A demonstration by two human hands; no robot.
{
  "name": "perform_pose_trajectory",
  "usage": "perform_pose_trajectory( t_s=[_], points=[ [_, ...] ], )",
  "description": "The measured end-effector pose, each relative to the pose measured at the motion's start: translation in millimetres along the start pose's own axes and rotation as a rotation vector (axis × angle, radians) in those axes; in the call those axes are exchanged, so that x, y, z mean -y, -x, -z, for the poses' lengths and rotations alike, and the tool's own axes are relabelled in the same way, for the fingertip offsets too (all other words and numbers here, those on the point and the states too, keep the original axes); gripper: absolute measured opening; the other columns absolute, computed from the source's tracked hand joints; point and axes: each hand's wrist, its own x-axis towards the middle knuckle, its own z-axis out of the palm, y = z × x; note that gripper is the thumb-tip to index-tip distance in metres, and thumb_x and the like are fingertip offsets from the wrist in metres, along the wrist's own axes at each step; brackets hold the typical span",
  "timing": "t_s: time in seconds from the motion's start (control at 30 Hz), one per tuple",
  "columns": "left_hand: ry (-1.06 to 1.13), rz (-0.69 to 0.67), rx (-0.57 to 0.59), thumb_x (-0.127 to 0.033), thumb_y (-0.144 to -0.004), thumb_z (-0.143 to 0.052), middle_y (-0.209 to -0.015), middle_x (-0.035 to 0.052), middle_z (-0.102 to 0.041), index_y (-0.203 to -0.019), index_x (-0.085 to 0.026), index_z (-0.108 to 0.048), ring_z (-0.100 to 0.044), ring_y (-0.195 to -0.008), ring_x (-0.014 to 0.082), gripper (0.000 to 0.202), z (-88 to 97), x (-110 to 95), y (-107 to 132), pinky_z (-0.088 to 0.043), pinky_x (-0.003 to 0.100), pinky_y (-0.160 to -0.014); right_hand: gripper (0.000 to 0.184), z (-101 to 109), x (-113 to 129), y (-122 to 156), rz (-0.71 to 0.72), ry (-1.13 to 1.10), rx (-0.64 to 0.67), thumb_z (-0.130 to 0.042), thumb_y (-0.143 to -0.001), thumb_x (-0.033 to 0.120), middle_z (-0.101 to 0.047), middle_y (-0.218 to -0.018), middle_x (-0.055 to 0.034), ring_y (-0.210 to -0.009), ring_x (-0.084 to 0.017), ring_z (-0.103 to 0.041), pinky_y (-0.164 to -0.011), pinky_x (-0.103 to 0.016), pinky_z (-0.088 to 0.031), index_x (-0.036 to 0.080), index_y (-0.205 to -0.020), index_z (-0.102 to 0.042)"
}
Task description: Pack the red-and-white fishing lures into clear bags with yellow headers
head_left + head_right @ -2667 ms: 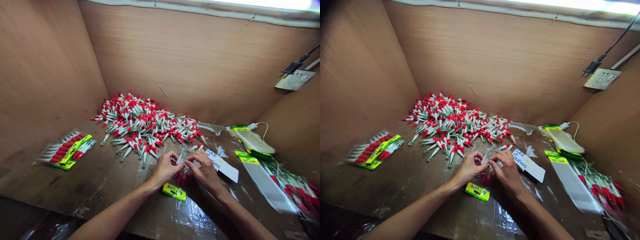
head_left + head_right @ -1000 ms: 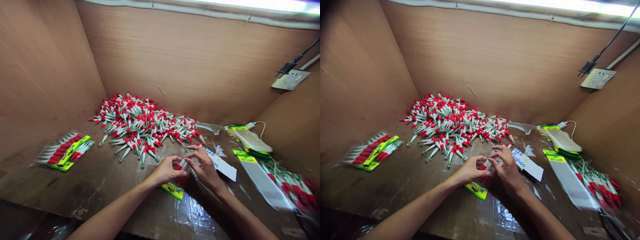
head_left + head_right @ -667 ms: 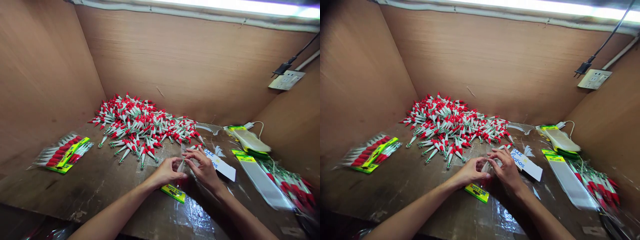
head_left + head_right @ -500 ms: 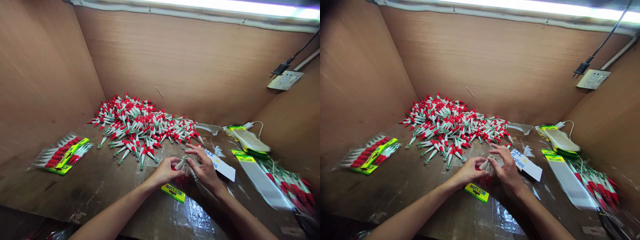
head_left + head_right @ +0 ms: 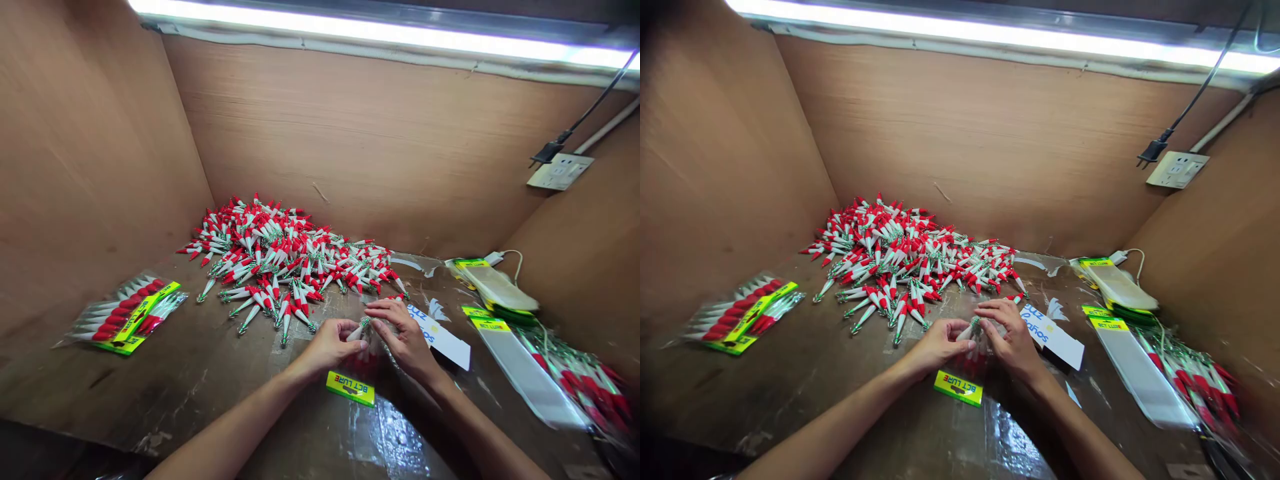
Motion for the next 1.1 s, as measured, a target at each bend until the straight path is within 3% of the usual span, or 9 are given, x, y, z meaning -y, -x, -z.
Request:
perform_pose_trajectory(
  t_s=[0.23,0.43,0.67,0.77,0.83,0.9,1.0,1.1],
  points=[
    [-0.205,-0.074,-0.009,-0.036,-0.075,-0.076,-0.071,-0.0009,-0.062,-0.091,-0.01,-0.072,-0.05,-0.06,0.0116,0.031,-2.0,6,0,-0.036,0.021,-0.056,0.02,-3,-3,2,-0.093,-0.008,0.022,-0.06,-0.097,0.033,-0.069,-0.094,-0.0051,-0.095,-0.024,-0.058,-0.085,-0.039,-0.047,0.031,-0.109,-0.075],
    [-0.263,-0.151,0.046,-0.033,-0.08,-0.071,-0.088,0.0018,-0.069,-0.114,-0.015,-0.072,-0.054,-0.07,0.0142,0.038,-2.2,2,1,-0.04,0.023,-0.063,0.016,-2,-3,2,-0.071,0.037,0.074,-0.061,-0.096,0.032,-0.07,-0.089,-0.0045,-0.094,-0.025,-0.057,-0.086,-0.04,-0.045,0.029,-0.096,-0.077],
    [-0.149,-0.088,0.028,-0.026,-0.07,-0.079,-0.077,-0.0003,-0.066,-0.119,-0.014,-0.07,-0.052,-0.064,0.0113,0.052,-1.5,8,-2,-0.038,0.021,-0.058,0.023,-1,0,3,-0.037,-0.013,0.099,-0.06,-0.096,0.032,-0.066,-0.113,-0.0065,-0.109,-0.026,-0.056,-0.096,-0.043,-0.045,0.031,-0.115,-0.072],
    [-0.07,-0.082,-0.053,-0.02,-0.068,-0.079,-0.09,0.0047,-0.071,-0.122,-0.013,-0.068,-0.061,-0.075,0.015,0.055,-2.7,4,-4,-0.046,0.023,-0.067,0.048,-6,-2,3,-0.176,-0.055,-0.091,-0.063,-0.093,0.037,-0.057,-0.132,-0.0088,-0.11,-0.025,-0.057,-0.098,-0.043,-0.046,0.03,-0.14,-0.053],
    [-0.031,-0.096,-0.121,-0.018,-0.068,-0.078,-0.099,0.0089,-0.073,-0.124,-0.013,-0.066,-0.066,-0.083,0.0182,0.057,-1.2,-2,-5,-0.05,0.026,-0.073,0.062,-10,-6,3,-0.336,-0.142,-0.127,-0.065,-0.09,0.044,-0.058,-0.13,-0.0103,-0.1,-0.025,-0.061,-0.09,-0.042,-0.051,0.027,-0.146,-0.044],
    [0.018,-0.112,-0.155,-0.019,-0.069,-0.079,-0.102,0.0115,-0.073,-0.127,-0.012,-0.063,-0.068,-0.087,0.0208,0.061,2.0,-7,-5,-0.052,0.028,-0.075,0.064,-14,-9,4,-0.47,-0.309,0.023,-0.068,-0.086,0.049,-0.065,-0.119,-0.0097,-0.092,-0.024,-0.064,-0.083,-0.04,-0.053,0.024,-0.142,-0.05],
    [0.127,-0.134,-0.154,-0.023,-0.069,-0.082,-0.106,0.0131,-0.073,-0.13,-0.014,-0.057,-0.07,-0.093,0.0233,0.067,7.0,-11,-5,-0.054,0.031,-0.078,0.048,-19,-13,5,-0.565,-0.544,0.257,-0.072,-0.082,0.051,-0.071,-0.102,-0.0077,-0.088,-0.025,-0.067,-0.08,-0.037,-0.054,0.018,-0.117,-0.068],
    [0.138,-0.125,-0.172,-0.025,-0.063,-0.088,-0.112,0.014,-0.071,-0.124,-0.014,-0.058,-0.069,-0.097,0.0243,0.069,9.0,-7,-6,-0.053,0.032,-0.083,0.04,-23,-11,7,-0.642,-0.63,0.201,-0.076,-0.078,0.051,-0.072,-0.087,-0.0053,-0.074,-0.021,-0.066,-0.069,-0.032,-0.053,0.017,-0.097,-0.071]
  ],
)
